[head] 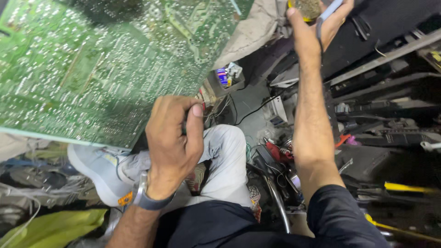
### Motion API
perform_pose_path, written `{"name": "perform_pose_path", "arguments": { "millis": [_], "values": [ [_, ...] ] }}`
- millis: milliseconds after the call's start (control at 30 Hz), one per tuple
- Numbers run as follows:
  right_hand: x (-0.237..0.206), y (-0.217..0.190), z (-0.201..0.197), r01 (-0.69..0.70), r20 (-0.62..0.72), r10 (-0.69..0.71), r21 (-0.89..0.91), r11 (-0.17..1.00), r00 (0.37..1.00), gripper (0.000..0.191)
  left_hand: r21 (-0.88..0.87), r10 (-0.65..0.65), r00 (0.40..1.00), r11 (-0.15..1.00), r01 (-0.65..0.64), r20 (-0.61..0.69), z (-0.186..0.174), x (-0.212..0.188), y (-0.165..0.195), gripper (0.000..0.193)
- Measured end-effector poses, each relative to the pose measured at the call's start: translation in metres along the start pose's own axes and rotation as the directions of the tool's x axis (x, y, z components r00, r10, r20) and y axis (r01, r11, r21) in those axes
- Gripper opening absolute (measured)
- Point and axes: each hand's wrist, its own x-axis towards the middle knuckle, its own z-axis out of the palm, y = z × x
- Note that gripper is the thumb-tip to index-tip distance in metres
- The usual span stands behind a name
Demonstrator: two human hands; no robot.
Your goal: The person inspects a green circuit board using a magnifying glass, then uses a soldering iron and solder wire to reflow or repair solder joints on the board. The person repeatedly cleans the soldering iron tip on a sponge and continues soldering at different points on the board.
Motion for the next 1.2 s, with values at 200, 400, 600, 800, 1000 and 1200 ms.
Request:
{"name": "perform_pose_path", "arguments": {
  "millis": [200, 400, 600, 800, 1000, 1200],
  "values": [
    [0.020, 0.004, 0.042, -0.061, 0.201, 0.003, 0.284, 0.957, 0.980, 0.094, -0.082, -0.053, 0.998, 0.995, 0.049, -0.044, 0.001, 0.017, 0.002, 0.006],
    [-0.016, 0.001, 0.019, -0.069, -0.054, 0.092, 0.331, 0.941, 0.994, 0.080, -0.131, -0.109, 0.993, 0.986, 0.102, -0.043, 0.009, 0.021, 0.002, 0.004],
    [-0.075, -0.091, -0.017, -0.091, -0.031, 0.153, 0.680, 0.728, 0.988, 0.090, -0.249, -0.201, 0.979, 0.947, 0.203, 0.033, 0.022, 0.024, 0.002, 0.010],
    [-0.118, -0.175, -0.033, -0.276, 0.211, 0.179, 0.778, 0.565, 0.961, 0.095, -0.515, -0.328, 0.890, 0.728, 0.452, 0.317, 0.030, 0.022, 0.007, 0.022],
    [-0.115, -0.182, -0.042, -0.090, 0.146, -0.038, 0.772, 0.629, 0.989, 0.103, -0.541, -0.324, 0.837, 0.648, 0.537, 0.442, 0.023, 0.024, 0.011, 0.026],
    [-0.113, -0.183, -0.046, 0.038, 0.048, -0.109, 0.743, 0.668, 0.993, 0.103, -0.460, -0.242, 0.892, 0.787, 0.411, 0.383, 0.013, 0.024, 0.017, 0.025]
  ]
}}
